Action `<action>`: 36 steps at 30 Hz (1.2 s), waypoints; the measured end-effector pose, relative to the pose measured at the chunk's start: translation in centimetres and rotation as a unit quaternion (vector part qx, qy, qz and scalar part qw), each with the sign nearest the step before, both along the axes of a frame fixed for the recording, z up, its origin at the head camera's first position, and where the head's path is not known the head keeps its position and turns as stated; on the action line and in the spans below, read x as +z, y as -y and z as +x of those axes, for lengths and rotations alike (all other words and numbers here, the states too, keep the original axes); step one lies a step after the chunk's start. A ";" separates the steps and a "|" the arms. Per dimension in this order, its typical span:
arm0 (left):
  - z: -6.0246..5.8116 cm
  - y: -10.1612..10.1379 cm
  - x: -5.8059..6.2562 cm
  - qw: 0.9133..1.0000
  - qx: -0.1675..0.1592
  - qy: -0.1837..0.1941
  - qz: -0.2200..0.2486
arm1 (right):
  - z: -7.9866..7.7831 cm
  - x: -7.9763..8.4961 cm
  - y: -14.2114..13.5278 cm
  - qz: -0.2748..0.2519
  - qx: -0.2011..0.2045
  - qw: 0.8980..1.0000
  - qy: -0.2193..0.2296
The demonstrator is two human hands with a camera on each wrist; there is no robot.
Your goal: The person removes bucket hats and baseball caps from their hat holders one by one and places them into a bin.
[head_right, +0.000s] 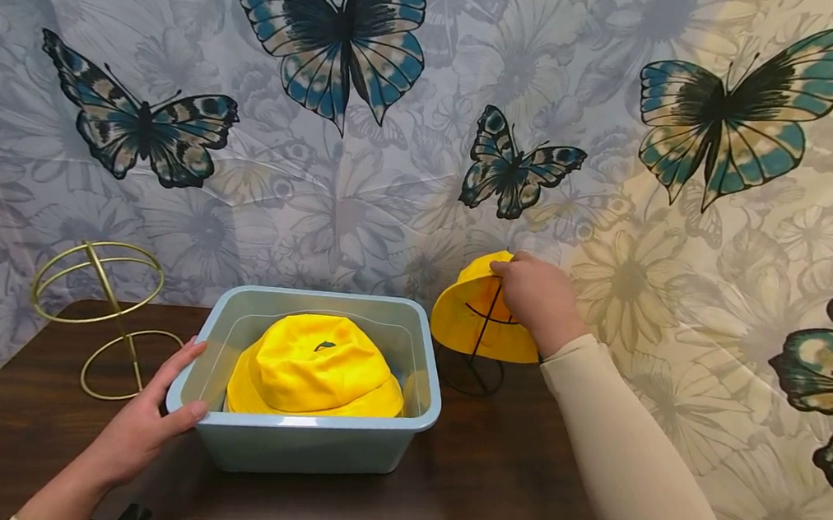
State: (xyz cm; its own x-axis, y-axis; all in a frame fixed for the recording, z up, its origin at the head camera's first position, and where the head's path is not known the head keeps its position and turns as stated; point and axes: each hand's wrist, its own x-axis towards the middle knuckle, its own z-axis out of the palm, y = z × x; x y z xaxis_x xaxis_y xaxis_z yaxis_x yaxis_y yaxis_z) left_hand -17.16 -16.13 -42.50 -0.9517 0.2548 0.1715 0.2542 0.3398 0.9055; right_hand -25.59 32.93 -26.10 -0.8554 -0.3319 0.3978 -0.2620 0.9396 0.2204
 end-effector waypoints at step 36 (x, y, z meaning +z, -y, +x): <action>-0.1 0.0 0.1 1.000 -0.002 -0.009 0.000 | -4.0 3.7 0.3 -0.088 -0.070 0.989 0.096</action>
